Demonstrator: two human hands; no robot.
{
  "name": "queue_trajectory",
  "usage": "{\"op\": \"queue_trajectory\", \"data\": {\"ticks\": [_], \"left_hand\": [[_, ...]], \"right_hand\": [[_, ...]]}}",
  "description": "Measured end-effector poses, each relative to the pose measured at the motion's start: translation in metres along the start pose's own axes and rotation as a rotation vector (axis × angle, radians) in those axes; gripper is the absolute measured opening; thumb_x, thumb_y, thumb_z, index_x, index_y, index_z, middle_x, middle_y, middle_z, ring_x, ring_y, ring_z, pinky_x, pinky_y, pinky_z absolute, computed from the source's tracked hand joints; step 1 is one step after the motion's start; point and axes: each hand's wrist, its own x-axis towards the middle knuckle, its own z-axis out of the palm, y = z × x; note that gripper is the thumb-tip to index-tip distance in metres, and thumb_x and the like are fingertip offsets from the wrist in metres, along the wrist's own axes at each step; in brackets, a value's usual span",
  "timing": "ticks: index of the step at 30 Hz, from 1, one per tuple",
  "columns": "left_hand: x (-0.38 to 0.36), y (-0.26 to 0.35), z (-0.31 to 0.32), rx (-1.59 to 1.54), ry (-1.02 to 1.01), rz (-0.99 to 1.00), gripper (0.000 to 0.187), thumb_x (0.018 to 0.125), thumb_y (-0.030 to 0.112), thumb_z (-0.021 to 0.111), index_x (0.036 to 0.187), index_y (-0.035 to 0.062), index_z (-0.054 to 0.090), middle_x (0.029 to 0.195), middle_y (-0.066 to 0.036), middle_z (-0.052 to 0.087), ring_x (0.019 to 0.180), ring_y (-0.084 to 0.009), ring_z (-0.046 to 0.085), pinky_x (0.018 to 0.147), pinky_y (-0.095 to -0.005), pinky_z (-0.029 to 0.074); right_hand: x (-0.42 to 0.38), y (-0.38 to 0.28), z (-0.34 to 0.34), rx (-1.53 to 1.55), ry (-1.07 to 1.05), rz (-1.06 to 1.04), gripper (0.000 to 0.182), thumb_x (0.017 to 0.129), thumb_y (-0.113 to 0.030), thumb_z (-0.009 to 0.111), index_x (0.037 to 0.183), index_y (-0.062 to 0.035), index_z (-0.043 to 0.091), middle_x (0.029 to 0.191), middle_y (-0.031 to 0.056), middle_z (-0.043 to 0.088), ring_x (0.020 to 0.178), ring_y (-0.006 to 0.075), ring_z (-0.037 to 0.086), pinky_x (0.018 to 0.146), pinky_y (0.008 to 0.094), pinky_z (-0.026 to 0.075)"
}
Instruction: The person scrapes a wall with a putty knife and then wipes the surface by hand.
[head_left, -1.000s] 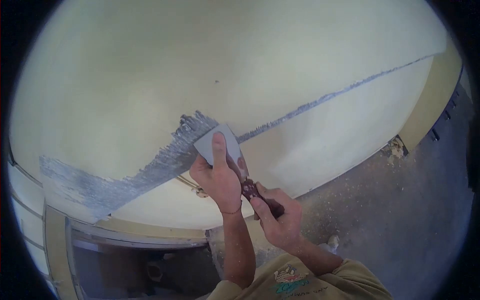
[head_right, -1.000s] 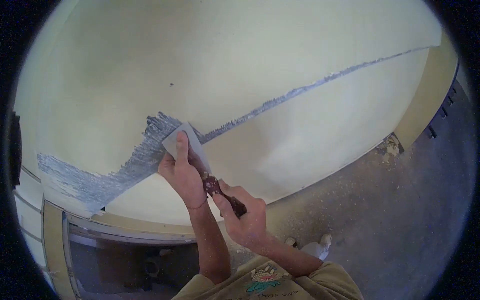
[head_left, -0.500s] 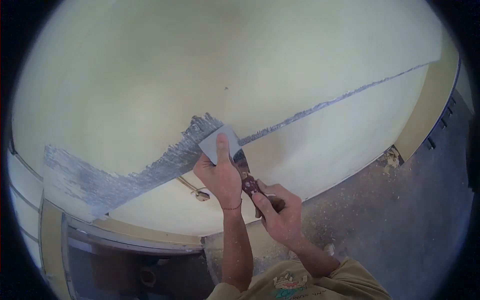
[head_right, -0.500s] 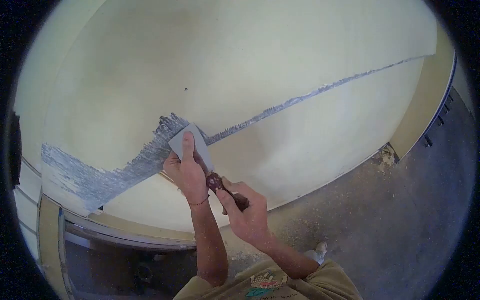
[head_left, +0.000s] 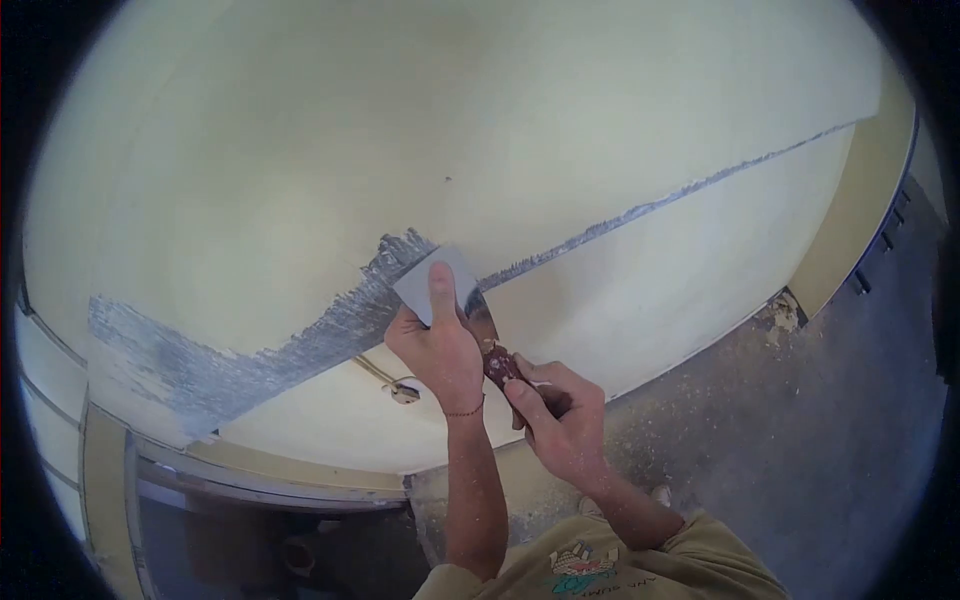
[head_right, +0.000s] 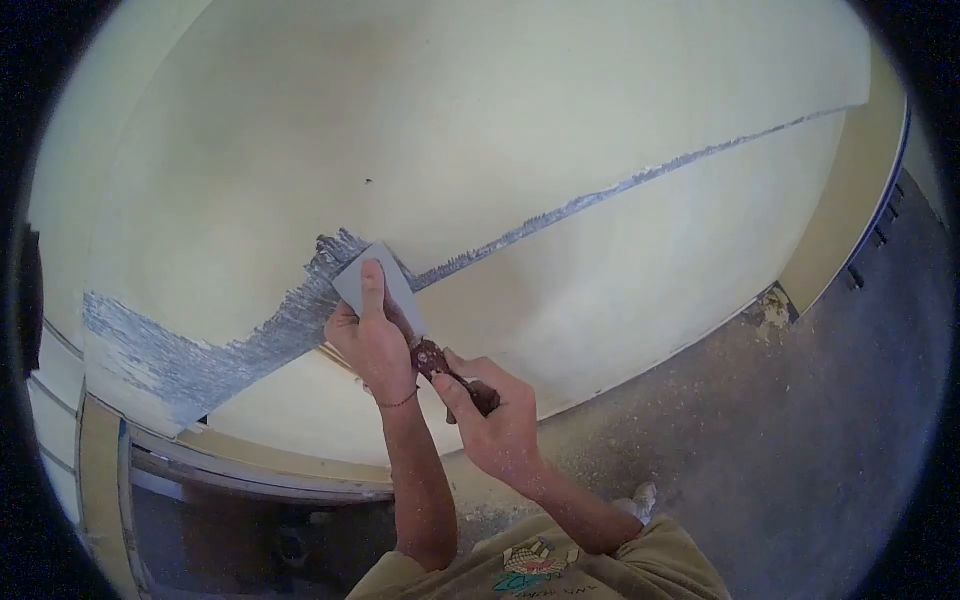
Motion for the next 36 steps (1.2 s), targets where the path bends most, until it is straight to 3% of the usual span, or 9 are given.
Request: {"op": "queue_trajectory", "data": {"ticks": [2, 9, 12, 16, 18, 21, 23, 28, 36], "left_hand": [[-0.003, -0.001, 0.0, -0.011, -0.006, 0.005, 0.024, 0.09, 0.019, 0.067, 0.076, -0.0006, 0.066, 0.063, 0.005, 0.054, 0.053, -0.0016, 0.041, 0.046, -0.0207, 0.029], [0.009, -0.013, 0.0, -0.059, 0.025, 0.123, 0.024, 0.091, 0.016, 0.066, 0.082, -0.0066, 0.068, 0.069, 0.0, 0.06, 0.061, -0.0044, 0.047, 0.055, -0.0226, 0.037], [0.006, -0.001, -0.004, 0.0, 0.006, -0.018, 0.025, 0.091, 0.016, 0.066, 0.085, -0.0086, 0.068, 0.071, -0.001, 0.061, 0.065, -0.0049, 0.048, 0.058, -0.0229, 0.039], [0.001, -0.017, -0.01, -0.008, -0.006, 0.054, 0.025, 0.091, 0.016, 0.066, 0.084, -0.0079, 0.068, 0.07, 0.0, 0.061, 0.063, -0.0043, 0.047, 0.057, -0.0221, 0.038], [-0.004, -0.015, -0.01, -0.062, -0.032, -0.045, 0.025, 0.09, 0.016, 0.066, 0.086, -0.0085, 0.068, 0.073, -0.002, 0.062, 0.066, -0.0056, 0.048, 0.061, -0.0235, 0.04], [0.003, 0.001, -0.004, 0.052, 0.01, -0.08, 0.026, 0.09, 0.017, 0.067, 0.089, -0.0093, 0.068, 0.076, -0.003, 0.065, 0.069, -0.008, 0.051, 0.065, -0.026, 0.044], [0.006, -0.002, -0.005, 0.032, 0.001, -0.024, 0.027, 0.09, 0.017, 0.067, 0.09, -0.0096, 0.068, 0.078, -0.004, 0.065, 0.071, -0.0089, 0.053, 0.067, -0.0271, 0.045], [0.004, -0.011, -0.01, 0.006, -0.028, 0.088, 0.028, 0.09, 0.019, 0.067, 0.089, -0.0096, 0.069, 0.079, -0.005, 0.067, 0.071, -0.0101, 0.054, 0.069, -0.0282, 0.046], [0.002, -0.008, -0.009, 0.062, -0.013, 0.042, 0.029, 0.089, 0.02, 0.068, 0.09, -0.009, 0.07, 0.079, -0.008, 0.068, 0.074, -0.0116, 0.058, 0.072, -0.0306, 0.047]], "right_hand": [[-0.001, 0.004, -0.001, -0.052, -0.001, -0.082, 0.019, 0.094, -0.01, 0.061, 0.109, 0.0023, 0.062, 0.064, 0.0023, 0.059, 0.052, 0.0033, 0.048, 0.043, 0.0203, 0.035], [-0.003, 0.01, 0.001, -0.086, -0.008, -0.075, 0.018, 0.095, -0.01, 0.06, 0.108, 0.0027, 0.061, 0.063, 0.0017, 0.058, 0.052, 0.0028, 0.048, 0.044, 0.0202, 0.035], [-0.004, 0.001, 0.006, -0.135, -0.016, -0.1, 0.019, 0.095, -0.01, 0.06, 0.109, 0.0023, 0.061, 0.063, 0.0015, 0.057, 0.052, 0.0027, 0.048, 0.044, 0.0203, 0.035], [-0.009, 0.003, -0.001, -0.057, -0.009, -0.082, 0.018, 0.095, -0.01, 0.06, 0.109, 0.0014, 0.06, 0.062, 0.0016, 0.057, 0.052, 0.0027, 0.048, 0.044, 0.0205, 0.034], [-0.008, 0.002, -0.002, -0.082, -0.02, -0.063, 0.018, 0.095, -0.01, 0.06, 0.109, 0.0011, 0.06, 0.062, 0.0017, 0.057, 0.051, 0.0028, 0.048, 0.043, 0.0205, 0.034], [-0.005, -0.002, 0.003, -0.103, -0.01, 0.052, 0.02, 0.094, -0.009, 0.06, 0.107, 0.0054, 0.061, 0.063, 0.0015, 0.055, 0.056, 0.0044, 0.05, 0.049, 0.0223, 0.041], [-0.004, -0.001, 0.007, -0.047, -0.029, -0.043, 0.018, 0.095, -0.012, 0.06, 0.108, 0.0007, 0.06, 0.062, 0.002, 0.058, 0.051, 0.0032, 0.048, 0.042, 0.0204, 0.033], [-0.01, 0.001, 0.002, -0.021, -0.022, -0.038, 0.019, 0.095, -0.012, 0.06, 0.109, -0.0001, 0.06, 0.061, 0.0021, 0.057, 0.049, 0.0032, 0.047, 0.041, 0.0206, 0.032], [-0.006, -0.007, 0.002, -0.029, -0.023, -0.046, 0.018, 0.095, -0.013, 0.06, 0.108, -0.0012, 0.062, 0.058, 0.0019, 0.056, 0.048, 0.0027, 0.046, 0.041, 0.0201, 0.032]]}}
